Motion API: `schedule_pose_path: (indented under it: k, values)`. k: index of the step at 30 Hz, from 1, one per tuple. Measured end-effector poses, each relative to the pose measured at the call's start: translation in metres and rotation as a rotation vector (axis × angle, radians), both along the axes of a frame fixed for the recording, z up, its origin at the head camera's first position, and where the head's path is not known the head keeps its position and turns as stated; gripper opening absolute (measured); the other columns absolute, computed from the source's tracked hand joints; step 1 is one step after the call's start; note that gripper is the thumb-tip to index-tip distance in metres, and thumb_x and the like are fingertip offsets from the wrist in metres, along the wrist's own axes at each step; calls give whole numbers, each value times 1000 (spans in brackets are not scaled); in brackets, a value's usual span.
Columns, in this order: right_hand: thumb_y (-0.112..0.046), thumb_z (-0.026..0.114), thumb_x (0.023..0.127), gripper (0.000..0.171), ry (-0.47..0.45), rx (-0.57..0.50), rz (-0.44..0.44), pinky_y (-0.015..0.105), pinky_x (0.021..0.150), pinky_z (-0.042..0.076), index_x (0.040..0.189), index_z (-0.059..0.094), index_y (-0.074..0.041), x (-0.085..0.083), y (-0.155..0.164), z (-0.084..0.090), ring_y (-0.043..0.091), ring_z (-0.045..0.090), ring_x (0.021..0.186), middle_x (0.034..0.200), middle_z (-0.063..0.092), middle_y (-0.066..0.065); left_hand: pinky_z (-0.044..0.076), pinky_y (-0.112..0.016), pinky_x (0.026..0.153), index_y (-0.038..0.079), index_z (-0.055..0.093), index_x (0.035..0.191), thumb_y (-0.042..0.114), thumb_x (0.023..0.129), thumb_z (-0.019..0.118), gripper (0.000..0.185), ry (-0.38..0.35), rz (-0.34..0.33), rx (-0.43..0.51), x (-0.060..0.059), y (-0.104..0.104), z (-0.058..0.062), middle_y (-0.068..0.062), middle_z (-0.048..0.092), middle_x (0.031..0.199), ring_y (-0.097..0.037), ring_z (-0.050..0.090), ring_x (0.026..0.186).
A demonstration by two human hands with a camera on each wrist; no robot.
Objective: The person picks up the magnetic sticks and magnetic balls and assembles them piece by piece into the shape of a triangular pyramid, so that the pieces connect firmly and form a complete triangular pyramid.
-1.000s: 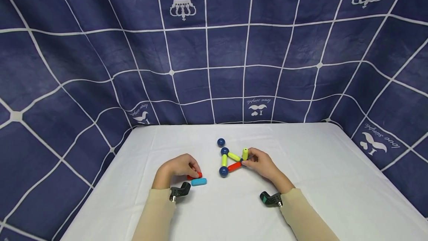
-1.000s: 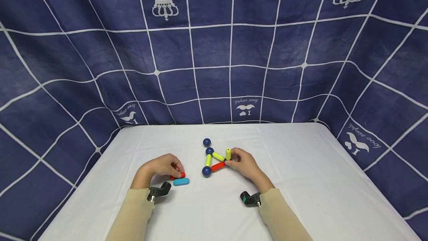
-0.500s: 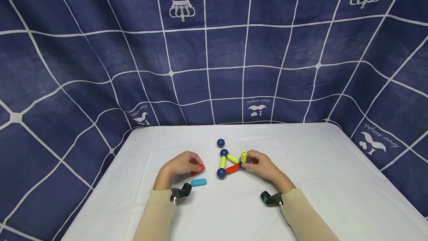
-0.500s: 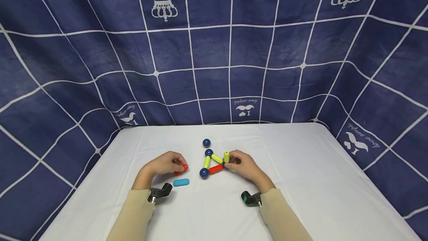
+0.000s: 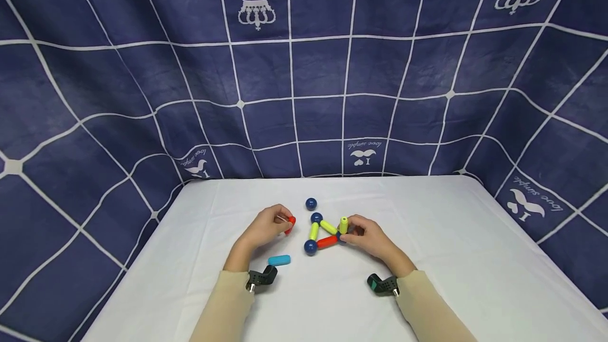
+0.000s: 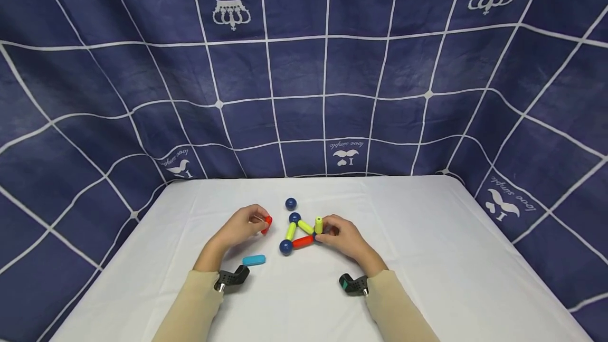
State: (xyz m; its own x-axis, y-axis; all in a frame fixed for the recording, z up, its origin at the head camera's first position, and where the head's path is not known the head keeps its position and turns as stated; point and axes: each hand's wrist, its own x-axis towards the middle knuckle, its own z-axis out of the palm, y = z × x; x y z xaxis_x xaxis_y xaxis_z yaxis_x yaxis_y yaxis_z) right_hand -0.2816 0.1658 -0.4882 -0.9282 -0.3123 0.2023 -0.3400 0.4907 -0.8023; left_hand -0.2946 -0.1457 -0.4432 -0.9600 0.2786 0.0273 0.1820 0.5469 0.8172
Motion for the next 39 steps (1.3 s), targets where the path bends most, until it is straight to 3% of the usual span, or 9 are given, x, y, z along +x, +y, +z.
schedule_pose_path:
  k: [5,14,19,25,39]
  values:
    - [-24,82,82,24,-3,-10,-10,23,64,40,102,71,-17,-1,-1,-2,13,48,75,88,60,2,56,-30,73,11,66,105,10,90,71,16,38,88,73,-4,3,2,-5,72,103,-15,69,88]
    - [-23,84,80,22,36,-11,-25,22,63,39,97,70,-17,-1,-1,1,11,47,72,87,61,2,58,-31,76,11,66,108,10,91,71,18,69,132,165,-11,24,2,-7,72,108,-18,71,91]
    - [-23,85,80,22,58,-11,-25,21,62,39,94,69,-17,1,-2,1,10,47,70,87,61,3,57,-30,74,9,64,110,9,92,70,19,78,140,209,-17,38,1,-10,71,110,-19,71,92]
    - [-21,85,79,22,84,-11,-14,22,61,39,93,68,-17,2,-4,1,9,47,69,86,61,2,58,-31,74,9,63,111,9,92,69,19,95,127,193,-23,52,6,-11,71,110,-22,72,94]
    - [-23,85,79,23,73,22,-45,23,65,43,92,67,-20,-1,-4,-1,11,51,74,83,59,-2,56,-29,76,8,62,111,8,93,68,19,54,89,200,-30,73,6,-12,70,110,-19,70,93]
